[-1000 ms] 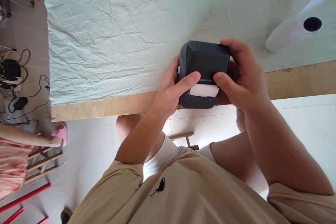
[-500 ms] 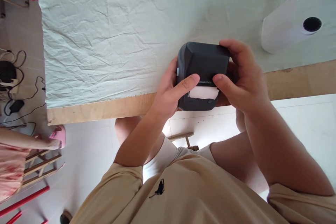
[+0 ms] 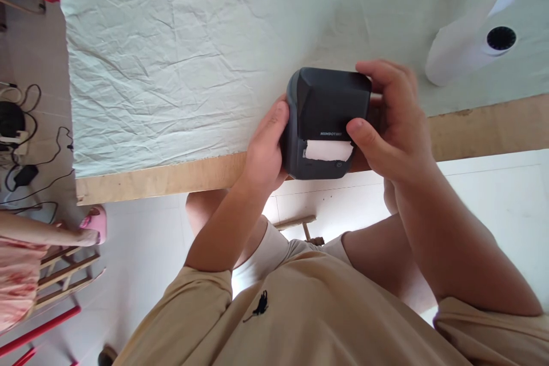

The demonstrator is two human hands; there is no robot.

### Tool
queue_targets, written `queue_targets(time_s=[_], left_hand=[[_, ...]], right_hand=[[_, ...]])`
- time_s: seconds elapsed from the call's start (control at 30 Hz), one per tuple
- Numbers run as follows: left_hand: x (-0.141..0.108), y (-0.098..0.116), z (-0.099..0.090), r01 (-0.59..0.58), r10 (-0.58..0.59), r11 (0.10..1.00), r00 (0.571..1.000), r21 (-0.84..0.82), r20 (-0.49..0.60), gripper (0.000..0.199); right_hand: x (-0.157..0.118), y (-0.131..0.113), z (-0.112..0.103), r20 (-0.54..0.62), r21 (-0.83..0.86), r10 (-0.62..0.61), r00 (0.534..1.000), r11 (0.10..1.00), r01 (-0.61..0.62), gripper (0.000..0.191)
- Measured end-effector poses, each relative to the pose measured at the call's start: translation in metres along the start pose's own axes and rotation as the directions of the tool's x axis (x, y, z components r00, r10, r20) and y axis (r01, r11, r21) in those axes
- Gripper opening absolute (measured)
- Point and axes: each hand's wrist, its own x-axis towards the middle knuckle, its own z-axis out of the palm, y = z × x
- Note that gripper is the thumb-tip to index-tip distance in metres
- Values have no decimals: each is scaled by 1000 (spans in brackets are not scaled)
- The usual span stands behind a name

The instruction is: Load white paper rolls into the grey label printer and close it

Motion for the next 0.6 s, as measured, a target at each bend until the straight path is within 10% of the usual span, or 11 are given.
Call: queue_targets(time_s=[0.37, 0.6], left_hand=[[6, 3, 2, -38, 36, 999, 996, -17, -83, 39], [5, 0, 0, -24, 24, 1000, 999, 19, -43, 47]], right_hand=[[3, -1, -5, -74, -87, -119, 990, 990, 112, 65], [6, -33, 0, -429, -20, -186, 884, 980, 196, 24]])
